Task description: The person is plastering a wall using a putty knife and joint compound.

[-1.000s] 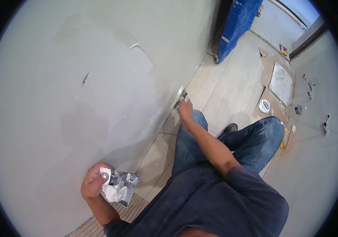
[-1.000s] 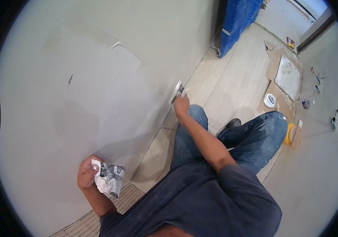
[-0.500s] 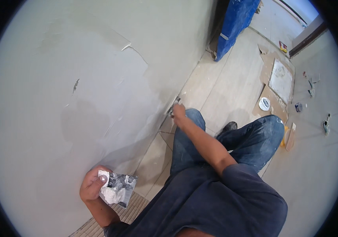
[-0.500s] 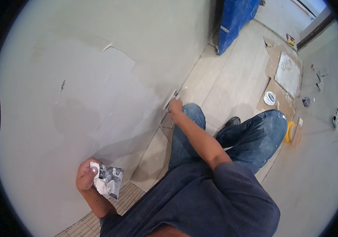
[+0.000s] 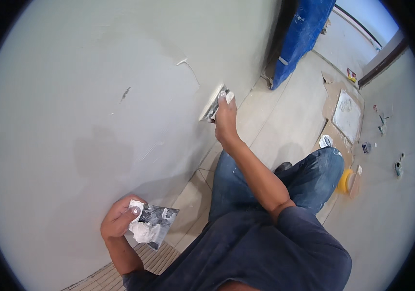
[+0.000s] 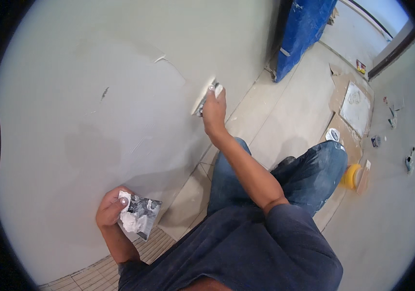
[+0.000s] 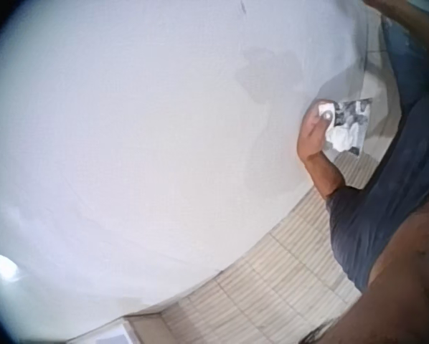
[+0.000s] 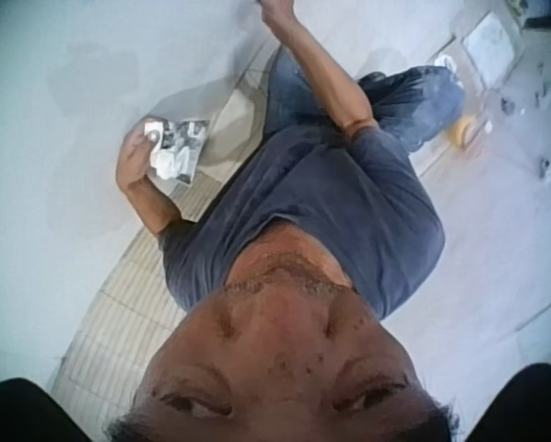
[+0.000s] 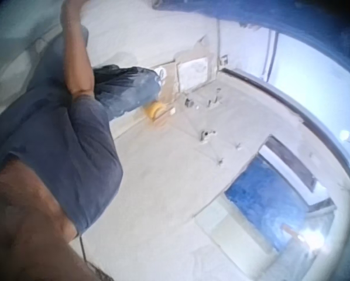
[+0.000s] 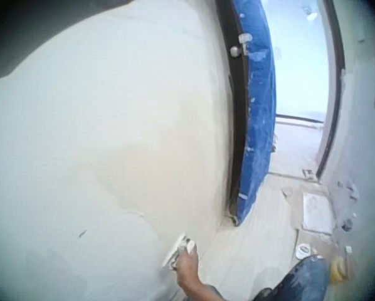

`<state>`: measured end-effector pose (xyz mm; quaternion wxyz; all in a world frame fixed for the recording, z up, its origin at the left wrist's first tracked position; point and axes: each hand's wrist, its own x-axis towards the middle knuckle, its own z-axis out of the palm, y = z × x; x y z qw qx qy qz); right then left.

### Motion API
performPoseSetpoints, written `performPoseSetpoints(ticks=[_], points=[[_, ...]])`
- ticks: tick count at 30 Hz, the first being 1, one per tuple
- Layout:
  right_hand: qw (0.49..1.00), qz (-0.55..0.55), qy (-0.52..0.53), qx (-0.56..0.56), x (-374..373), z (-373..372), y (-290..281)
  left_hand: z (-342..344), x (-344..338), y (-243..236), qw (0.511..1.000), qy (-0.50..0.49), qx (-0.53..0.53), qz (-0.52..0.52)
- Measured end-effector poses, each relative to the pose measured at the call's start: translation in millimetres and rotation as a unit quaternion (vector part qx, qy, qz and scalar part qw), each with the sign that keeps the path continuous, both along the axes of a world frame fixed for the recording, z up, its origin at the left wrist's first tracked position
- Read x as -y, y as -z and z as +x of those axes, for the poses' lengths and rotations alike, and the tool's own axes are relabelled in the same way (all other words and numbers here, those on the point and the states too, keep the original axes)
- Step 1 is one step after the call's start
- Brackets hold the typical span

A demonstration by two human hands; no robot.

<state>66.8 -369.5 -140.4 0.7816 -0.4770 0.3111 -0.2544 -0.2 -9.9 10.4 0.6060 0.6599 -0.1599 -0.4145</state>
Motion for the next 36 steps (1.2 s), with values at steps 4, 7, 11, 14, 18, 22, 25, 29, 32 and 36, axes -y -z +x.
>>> performPoseSetpoints(ticks=[4, 7, 11, 14, 18, 22, 25, 29, 32, 36], points=[[0.981, -0.181, 0.002, 0.073, -17.3, -8.9, -112.3, -0.2, 0.4, -2.1, 1.0, 0.012, 0.019, 0.002], [0.92, -0.374, 0.037, 0.109, -32.2, -7.9, -181.7, -0.5, 0.8, -2.5, 1.0, 0.016, 0.011, -0.015], [0.751, -0.625, 0.105, 0.188, -90.0, -17.3, -225.4, -1.3, 1.0, -1.9, 1.0, 0.012, 0.016, -0.008], [0.693, -0.69, 0.02, 0.208, -109.9, -59.8, -227.4, -1.2, 0.7, -1.2, 1.0, 0.011, 0.01, 0.002], [0.627, -0.745, -0.027, 0.225, -67.0, -92.4, -232.5, -0.8, -0.4, 1.1, 1.0, 0.002, -0.006, -0.009], [0.522, -0.811, 0.132, 0.228, 10.7, -50.0, -255.3, 0.6, -1.2, 2.7, 1.0, 0.014, 0.004, -0.008], [0.473, -0.835, 0.111, 0.259, 46.4, -13.9, -258.5, 2.7, -0.7, 2.7, 1.0, 0.02, 0.005, -0.014], [0.525, -0.824, 0.101, 0.188, 47.4, -12.6, -187.8, 3.5, -1.0, 2.2, 0.998, 0.032, 0.046, 0.001], [0.591, -0.794, 0.05, 0.134, 38.8, -21.7, -116.6, 3.2, -1.7, 2.1, 0.999, 0.029, 0.029, 0.006], [0.656, -0.745, 0.031, 0.113, 19.6, -30.5, -28.5, 4.0, -3.0, 3.5, 1.0, 0.016, 0.001, 0.003]])
